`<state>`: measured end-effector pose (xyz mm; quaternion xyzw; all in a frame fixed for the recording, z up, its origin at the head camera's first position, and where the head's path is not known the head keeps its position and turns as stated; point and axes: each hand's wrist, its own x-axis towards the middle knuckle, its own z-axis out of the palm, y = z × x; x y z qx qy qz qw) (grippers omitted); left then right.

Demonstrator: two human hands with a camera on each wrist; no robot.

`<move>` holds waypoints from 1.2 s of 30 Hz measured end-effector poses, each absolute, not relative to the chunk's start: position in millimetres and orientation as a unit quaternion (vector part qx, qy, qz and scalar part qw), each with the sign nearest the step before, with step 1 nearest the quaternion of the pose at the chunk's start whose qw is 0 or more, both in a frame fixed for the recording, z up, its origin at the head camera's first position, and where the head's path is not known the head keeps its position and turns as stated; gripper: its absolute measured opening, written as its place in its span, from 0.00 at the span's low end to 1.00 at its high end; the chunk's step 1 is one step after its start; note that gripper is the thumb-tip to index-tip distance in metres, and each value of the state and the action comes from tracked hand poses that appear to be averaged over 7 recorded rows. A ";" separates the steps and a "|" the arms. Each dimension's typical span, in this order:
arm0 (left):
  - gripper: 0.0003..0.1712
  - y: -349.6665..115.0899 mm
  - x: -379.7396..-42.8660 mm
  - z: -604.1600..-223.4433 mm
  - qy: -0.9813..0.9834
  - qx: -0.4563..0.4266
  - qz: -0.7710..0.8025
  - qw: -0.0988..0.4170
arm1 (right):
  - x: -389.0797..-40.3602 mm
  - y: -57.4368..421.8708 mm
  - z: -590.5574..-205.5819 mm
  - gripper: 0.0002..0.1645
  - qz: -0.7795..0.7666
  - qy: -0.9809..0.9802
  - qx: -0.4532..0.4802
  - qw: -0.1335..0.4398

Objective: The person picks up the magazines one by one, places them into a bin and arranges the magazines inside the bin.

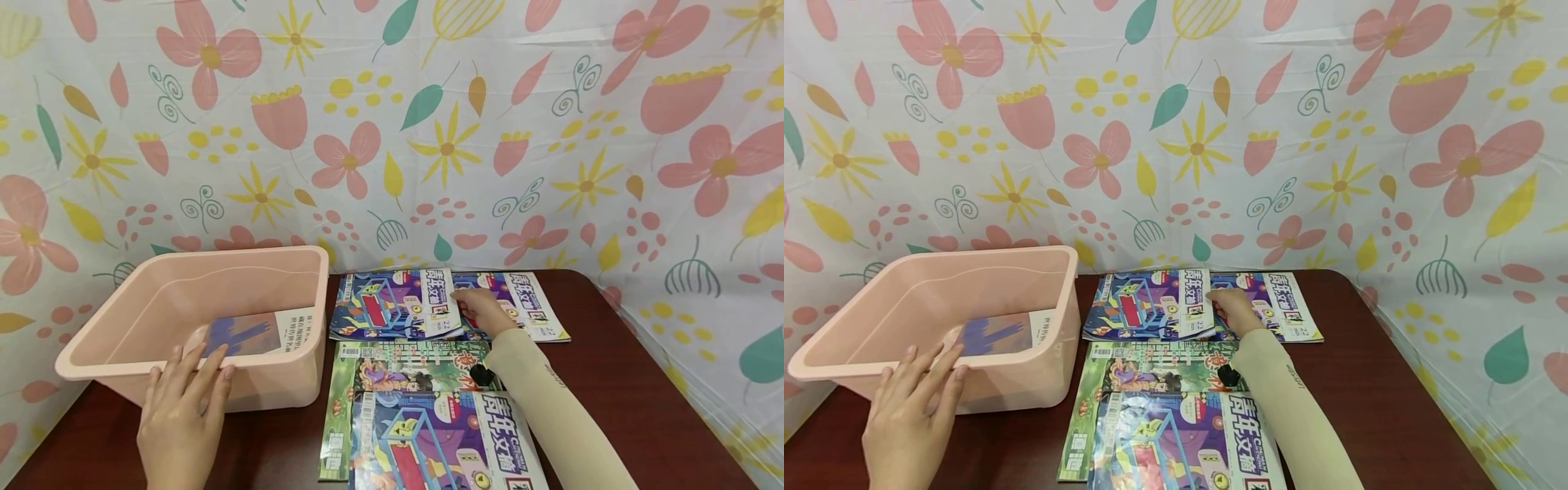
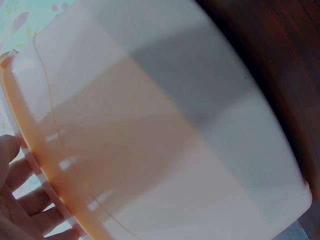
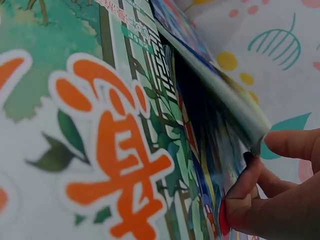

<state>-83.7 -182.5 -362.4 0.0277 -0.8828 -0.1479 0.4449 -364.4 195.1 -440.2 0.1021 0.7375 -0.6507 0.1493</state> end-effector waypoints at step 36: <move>0.27 -178.8 -85.1 -358.2 -0.882 0.026 -0.148 0.446 | -364.9 196.5 -451.5 0.12 -0.635 0.745 0.064 0.195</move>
